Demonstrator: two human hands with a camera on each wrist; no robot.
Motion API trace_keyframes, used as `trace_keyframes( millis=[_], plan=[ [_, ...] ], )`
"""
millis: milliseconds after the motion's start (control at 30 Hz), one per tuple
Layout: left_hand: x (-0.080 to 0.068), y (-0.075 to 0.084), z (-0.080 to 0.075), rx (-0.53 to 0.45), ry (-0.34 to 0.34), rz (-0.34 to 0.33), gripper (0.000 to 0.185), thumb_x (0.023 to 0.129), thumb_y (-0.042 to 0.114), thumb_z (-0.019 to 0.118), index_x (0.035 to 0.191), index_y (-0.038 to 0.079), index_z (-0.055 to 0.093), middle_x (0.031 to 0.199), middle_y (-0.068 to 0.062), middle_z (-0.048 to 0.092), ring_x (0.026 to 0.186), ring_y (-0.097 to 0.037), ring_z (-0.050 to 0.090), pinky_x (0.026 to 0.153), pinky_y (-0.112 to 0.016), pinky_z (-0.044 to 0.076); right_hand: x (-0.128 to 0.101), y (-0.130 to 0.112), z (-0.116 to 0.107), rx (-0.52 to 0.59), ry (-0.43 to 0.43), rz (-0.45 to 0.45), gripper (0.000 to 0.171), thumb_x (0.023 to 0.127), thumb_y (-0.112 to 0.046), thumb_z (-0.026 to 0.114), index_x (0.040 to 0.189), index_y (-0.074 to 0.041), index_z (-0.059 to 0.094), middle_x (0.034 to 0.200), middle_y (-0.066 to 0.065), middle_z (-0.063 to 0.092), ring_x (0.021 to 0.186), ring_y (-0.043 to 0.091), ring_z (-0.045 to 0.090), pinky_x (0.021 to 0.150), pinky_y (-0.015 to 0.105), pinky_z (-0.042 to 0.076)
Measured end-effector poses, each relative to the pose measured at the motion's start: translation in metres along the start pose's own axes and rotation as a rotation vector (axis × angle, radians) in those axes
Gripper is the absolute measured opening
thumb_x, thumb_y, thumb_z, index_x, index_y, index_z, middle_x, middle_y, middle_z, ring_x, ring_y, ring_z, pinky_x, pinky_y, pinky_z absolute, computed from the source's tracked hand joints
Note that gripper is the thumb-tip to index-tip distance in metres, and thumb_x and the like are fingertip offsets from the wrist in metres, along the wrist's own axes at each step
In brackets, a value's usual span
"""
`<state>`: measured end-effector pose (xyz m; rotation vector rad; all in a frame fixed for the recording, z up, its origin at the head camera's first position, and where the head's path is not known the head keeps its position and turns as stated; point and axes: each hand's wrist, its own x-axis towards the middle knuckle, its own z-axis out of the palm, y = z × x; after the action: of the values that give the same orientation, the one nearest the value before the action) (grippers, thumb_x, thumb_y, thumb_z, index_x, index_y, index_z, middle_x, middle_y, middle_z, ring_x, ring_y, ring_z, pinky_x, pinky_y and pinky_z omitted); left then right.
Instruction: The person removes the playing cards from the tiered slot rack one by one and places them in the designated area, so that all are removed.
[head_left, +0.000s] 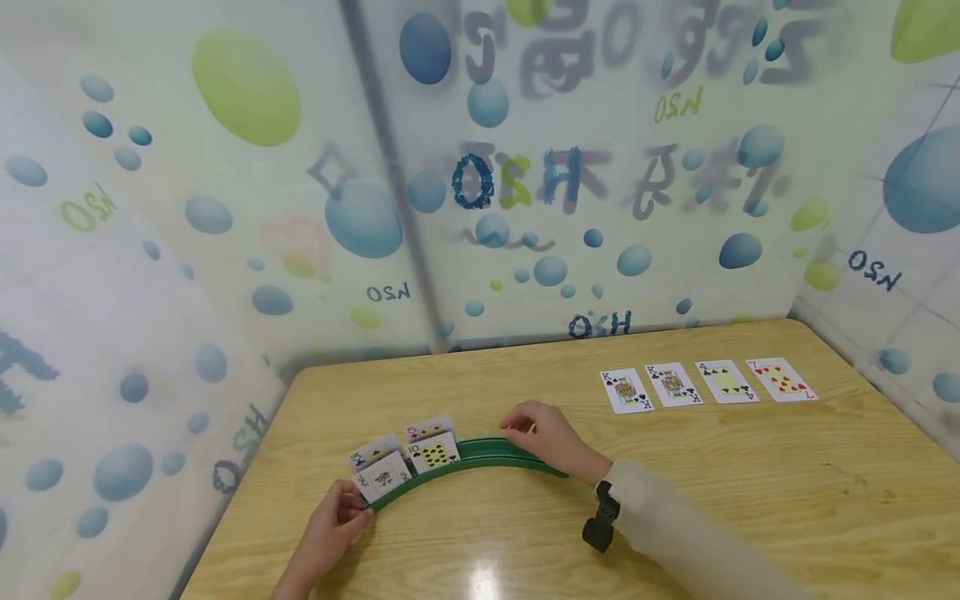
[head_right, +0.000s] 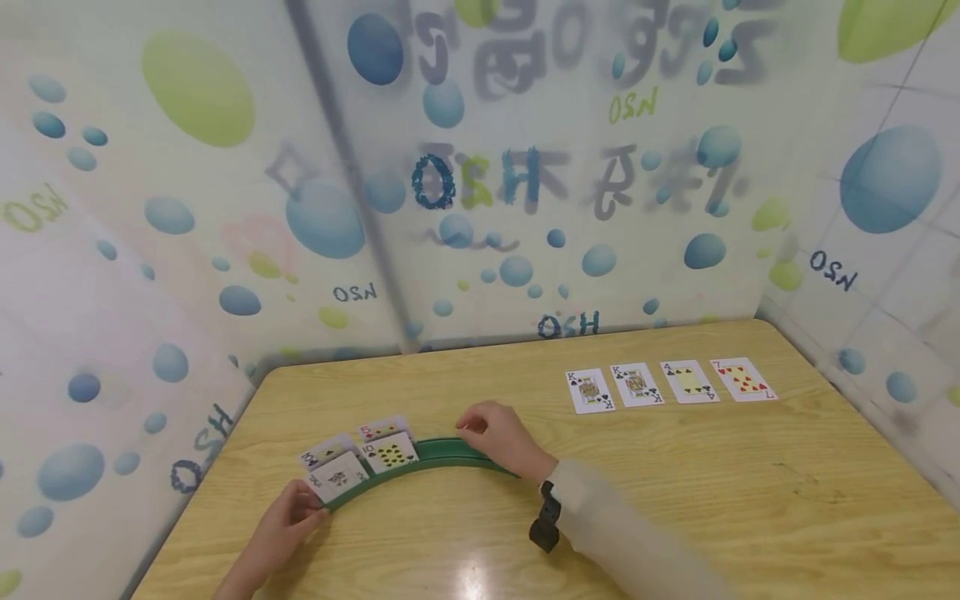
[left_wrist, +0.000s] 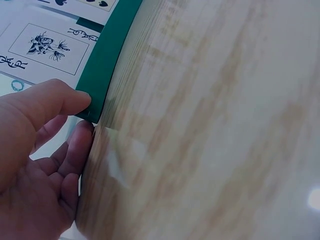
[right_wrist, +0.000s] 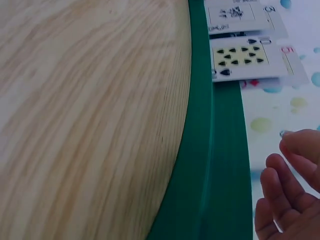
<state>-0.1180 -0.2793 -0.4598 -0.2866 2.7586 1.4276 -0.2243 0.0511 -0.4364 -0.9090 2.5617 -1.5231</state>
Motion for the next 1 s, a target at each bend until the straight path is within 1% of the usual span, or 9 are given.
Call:
trace_keyframes(
  millis=[100,167,300,433,667,800,900,1000],
  plan=[
    [-0.001,0.0,0.0,-0.005,0.001,0.006,0.029,0.083,0.002,0.065,0.102,-0.001,0.044,0.094,-0.01,0.054,0.084,-0.017,0.052,0.069,-0.025,0.045,0.005,-0.006,0.01,0.009,-0.029,-0.003,0.013,0.09,-0.013,0.061,0.097,-0.004,0.067,0.088,-0.003,0.059,0.077,0.011,0.054,0.068,0.025,0.046],
    [-0.001,0.001,0.0,-0.011,0.002,-0.005,0.029,0.083,0.002,0.065,0.103,-0.001,0.045,0.095,-0.01,0.054,0.084,-0.017,0.052,0.07,-0.024,0.045,0.008,-0.01,0.015,0.015,-0.047,0.003,0.011,0.089,-0.013,0.062,0.096,-0.005,0.068,0.088,-0.003,0.059,0.077,0.011,0.054,0.069,0.025,0.046],
    [0.0,0.001,-0.001,-0.009,0.0,0.001,0.029,0.083,0.002,0.065,0.104,-0.001,0.045,0.095,-0.011,0.054,0.085,-0.018,0.052,0.07,-0.024,0.044,0.013,-0.016,0.024,0.013,-0.085,-0.015,0.011,0.089,-0.013,0.062,0.095,-0.006,0.068,0.087,-0.002,0.058,0.076,0.012,0.054,0.068,0.025,0.046],
    [0.0,0.0,0.0,-0.01,0.003,0.001,0.03,0.083,0.002,0.065,0.104,-0.001,0.045,0.095,-0.01,0.054,0.084,-0.017,0.052,0.07,-0.024,0.045,0.017,-0.018,0.031,0.011,-0.116,-0.026,0.01,0.089,-0.013,0.063,0.095,-0.006,0.067,0.087,-0.003,0.059,0.077,0.011,0.054,0.067,0.025,0.046],
    [0.0,-0.002,0.001,-0.004,-0.005,0.014,0.031,0.084,0.003,0.065,0.105,-0.003,0.044,0.096,-0.011,0.054,0.083,-0.017,0.053,0.068,-0.025,0.046,0.024,-0.017,0.037,0.018,-0.154,0.008,0.008,0.089,-0.012,0.063,0.093,-0.008,0.068,0.085,-0.004,0.057,0.075,0.009,0.053,0.066,0.024,0.046],
    [-0.001,-0.001,0.0,-0.004,0.0,0.005,0.029,0.084,0.001,0.064,0.105,-0.002,0.045,0.096,-0.011,0.054,0.084,-0.017,0.053,0.069,-0.025,0.046,0.026,-0.016,0.04,-0.012,-0.151,-0.011,0.007,0.088,-0.011,0.064,0.093,-0.007,0.068,0.084,-0.003,0.056,0.074,0.009,0.051,0.065,0.024,0.045],
    [-0.001,-0.001,0.0,-0.008,0.0,-0.009,0.028,0.084,0.0,0.063,0.105,-0.002,0.046,0.096,-0.011,0.054,0.083,-0.017,0.053,0.07,-0.025,0.046,0.028,-0.014,0.043,-0.051,-0.145,-0.031,0.007,0.086,-0.01,0.066,0.092,-0.008,0.068,0.083,-0.003,0.053,0.073,0.009,0.048,0.064,0.024,0.043],
    [-0.001,0.0,0.0,-0.011,-0.004,-0.006,0.028,0.084,0.0,0.063,0.106,-0.002,0.046,0.096,-0.012,0.054,0.083,-0.018,0.053,0.069,-0.025,0.046,0.028,-0.014,0.046,-0.097,-0.149,-0.042,0.006,0.085,-0.012,0.067,0.09,-0.009,0.068,0.083,-0.004,0.05,0.073,0.01,0.045,0.065,0.024,0.041]
  ],
)
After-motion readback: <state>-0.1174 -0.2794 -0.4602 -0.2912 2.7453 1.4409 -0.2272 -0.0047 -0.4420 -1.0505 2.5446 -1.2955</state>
